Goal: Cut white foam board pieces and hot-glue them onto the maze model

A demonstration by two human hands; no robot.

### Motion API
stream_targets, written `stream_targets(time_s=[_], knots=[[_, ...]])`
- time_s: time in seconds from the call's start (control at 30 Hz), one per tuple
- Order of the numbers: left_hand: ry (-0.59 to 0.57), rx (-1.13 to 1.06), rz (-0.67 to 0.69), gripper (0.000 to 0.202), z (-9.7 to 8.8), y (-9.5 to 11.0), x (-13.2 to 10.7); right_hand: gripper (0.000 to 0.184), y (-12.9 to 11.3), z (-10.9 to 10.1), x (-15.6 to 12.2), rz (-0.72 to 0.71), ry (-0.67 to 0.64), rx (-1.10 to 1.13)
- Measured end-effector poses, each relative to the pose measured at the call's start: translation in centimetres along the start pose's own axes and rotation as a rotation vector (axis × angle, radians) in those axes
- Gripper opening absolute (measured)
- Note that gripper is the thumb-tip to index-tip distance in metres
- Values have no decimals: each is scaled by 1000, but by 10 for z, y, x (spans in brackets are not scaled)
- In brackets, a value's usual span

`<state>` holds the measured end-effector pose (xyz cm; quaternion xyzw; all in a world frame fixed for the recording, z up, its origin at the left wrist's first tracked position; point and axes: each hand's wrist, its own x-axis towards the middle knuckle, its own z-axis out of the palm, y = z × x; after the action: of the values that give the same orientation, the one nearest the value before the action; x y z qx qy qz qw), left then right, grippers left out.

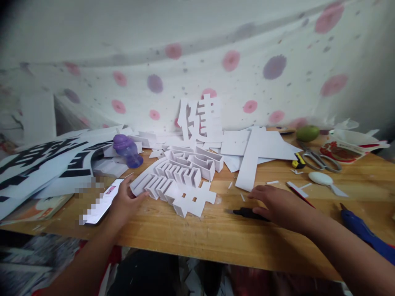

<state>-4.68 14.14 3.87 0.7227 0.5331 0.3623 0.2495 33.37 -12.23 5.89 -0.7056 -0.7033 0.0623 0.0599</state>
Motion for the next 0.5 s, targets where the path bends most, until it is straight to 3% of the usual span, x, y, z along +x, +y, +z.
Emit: stream_targets(time_s=[0.13, 0.27, 0.4, 0.5], knots=[[35, 103, 102, 83, 2, -7, 5, 27, 11, 11, 2, -41, 80, 2], [-16, 98, 159, 73, 2, -11, 10, 28, 20, 16, 8, -88, 211, -39], [-40, 114, 137, 65, 0, -9, 12, 35, 30, 21, 15, 35, 231, -138], [18, 41, 113, 61, -6, -9, 12, 46, 34, 21, 22, 120, 215, -242]])
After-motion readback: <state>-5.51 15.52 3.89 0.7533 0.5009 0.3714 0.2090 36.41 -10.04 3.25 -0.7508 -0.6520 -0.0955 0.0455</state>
